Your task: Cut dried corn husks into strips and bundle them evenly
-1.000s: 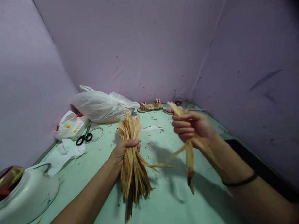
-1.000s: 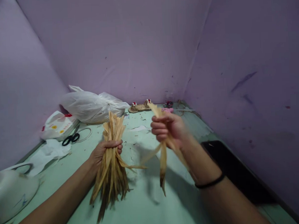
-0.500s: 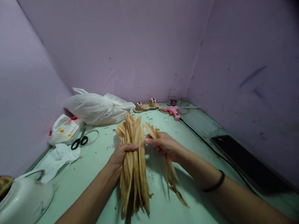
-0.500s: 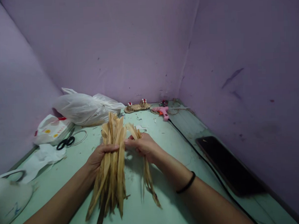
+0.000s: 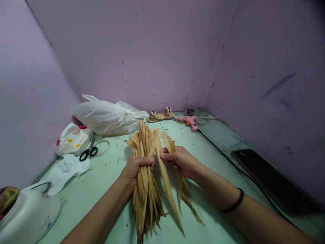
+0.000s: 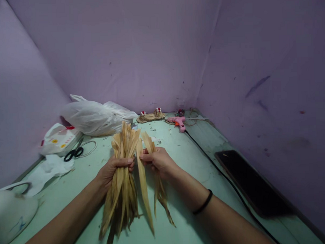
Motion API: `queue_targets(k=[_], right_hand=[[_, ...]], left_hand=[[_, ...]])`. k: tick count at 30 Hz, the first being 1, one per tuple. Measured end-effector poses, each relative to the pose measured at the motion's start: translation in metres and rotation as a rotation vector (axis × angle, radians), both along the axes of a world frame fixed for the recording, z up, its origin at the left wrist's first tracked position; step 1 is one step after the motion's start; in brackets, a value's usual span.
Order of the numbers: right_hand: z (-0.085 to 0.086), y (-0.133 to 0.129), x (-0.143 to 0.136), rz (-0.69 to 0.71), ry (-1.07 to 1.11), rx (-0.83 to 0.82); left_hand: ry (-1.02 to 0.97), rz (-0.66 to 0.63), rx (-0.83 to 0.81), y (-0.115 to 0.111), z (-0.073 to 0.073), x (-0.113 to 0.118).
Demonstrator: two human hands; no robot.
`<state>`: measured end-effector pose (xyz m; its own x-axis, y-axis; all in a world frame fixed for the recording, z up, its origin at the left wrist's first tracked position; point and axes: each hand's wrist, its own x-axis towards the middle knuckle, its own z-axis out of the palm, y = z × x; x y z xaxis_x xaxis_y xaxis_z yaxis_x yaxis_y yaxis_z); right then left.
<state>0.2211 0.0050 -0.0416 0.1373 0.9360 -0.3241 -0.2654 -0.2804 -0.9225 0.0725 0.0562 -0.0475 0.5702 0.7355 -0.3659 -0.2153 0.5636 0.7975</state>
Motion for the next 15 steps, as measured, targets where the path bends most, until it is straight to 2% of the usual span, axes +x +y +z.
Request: queue_targets(k=[5, 8, 15], right_hand=[[-0.005, -0.005, -0.011, 0.029, -0.148, 0.013], [-0.004, -0.004, -0.009, 0.030, -0.188, -0.015], [0.005, -0.003, 0.004, 0.076, -0.051, -0.044]], left_hand=[[-0.106, -0.038, -0.002, -0.007, 0.004, 0.002], [-0.078, -0.022, -0.029, -0.008, 0.008, 0.001], [0.009, 0.080, -0.113, -0.003, 0.012, -0.003]])
